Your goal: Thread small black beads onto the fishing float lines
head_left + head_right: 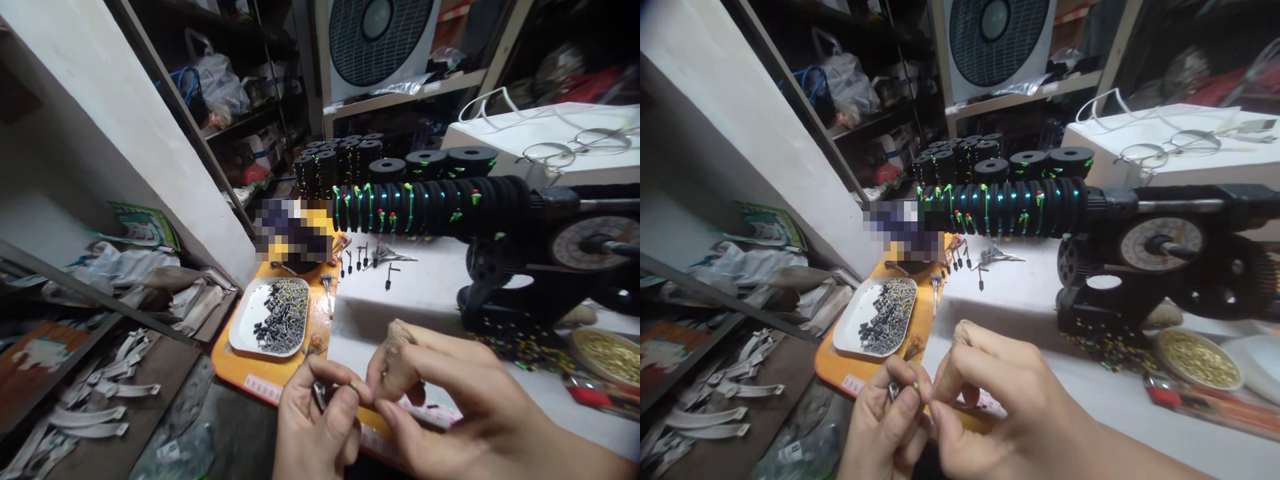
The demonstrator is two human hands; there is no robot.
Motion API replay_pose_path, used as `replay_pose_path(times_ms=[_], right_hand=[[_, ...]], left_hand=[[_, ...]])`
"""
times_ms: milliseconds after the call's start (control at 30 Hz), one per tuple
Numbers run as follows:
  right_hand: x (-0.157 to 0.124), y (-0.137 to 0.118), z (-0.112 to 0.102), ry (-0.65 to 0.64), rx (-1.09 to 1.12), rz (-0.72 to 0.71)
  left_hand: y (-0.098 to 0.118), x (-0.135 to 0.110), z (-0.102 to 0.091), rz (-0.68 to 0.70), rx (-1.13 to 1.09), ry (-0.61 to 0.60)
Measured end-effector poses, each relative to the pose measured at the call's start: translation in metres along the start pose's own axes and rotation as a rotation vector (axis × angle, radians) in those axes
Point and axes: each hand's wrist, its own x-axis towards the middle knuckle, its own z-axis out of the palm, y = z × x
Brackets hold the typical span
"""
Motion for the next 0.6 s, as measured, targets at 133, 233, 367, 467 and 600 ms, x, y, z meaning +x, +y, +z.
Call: replay_pose_path(times_ms=[133,233,367,467,600], right_hand=[[0.002,-0.001,0.001,0.009,-0.006,-0.018],[0.001,-0.001,0.000,0.003,-0.006,-0.019],[0.004,-0.001,-0.007,-0.051,0.012,-0.009],[0.008,-0.002,-0.012,-0.134,0.062,0.014],[0.012,-0.007,-0.013,-0.163,0.072,0.126]], left_hand=[[0.000,0.000,-0.001,0.016,0.030,0.000],[0.000,-0.001,-0.001,0.027,0.075,0.011],[0.001,-0.002,0.000,0.042,0.172,0.088],[0.000,-0.001,0.000,0.114,0.226,0.150],[-0.004,0.001,0.001,0.372,0.342,0.130]])
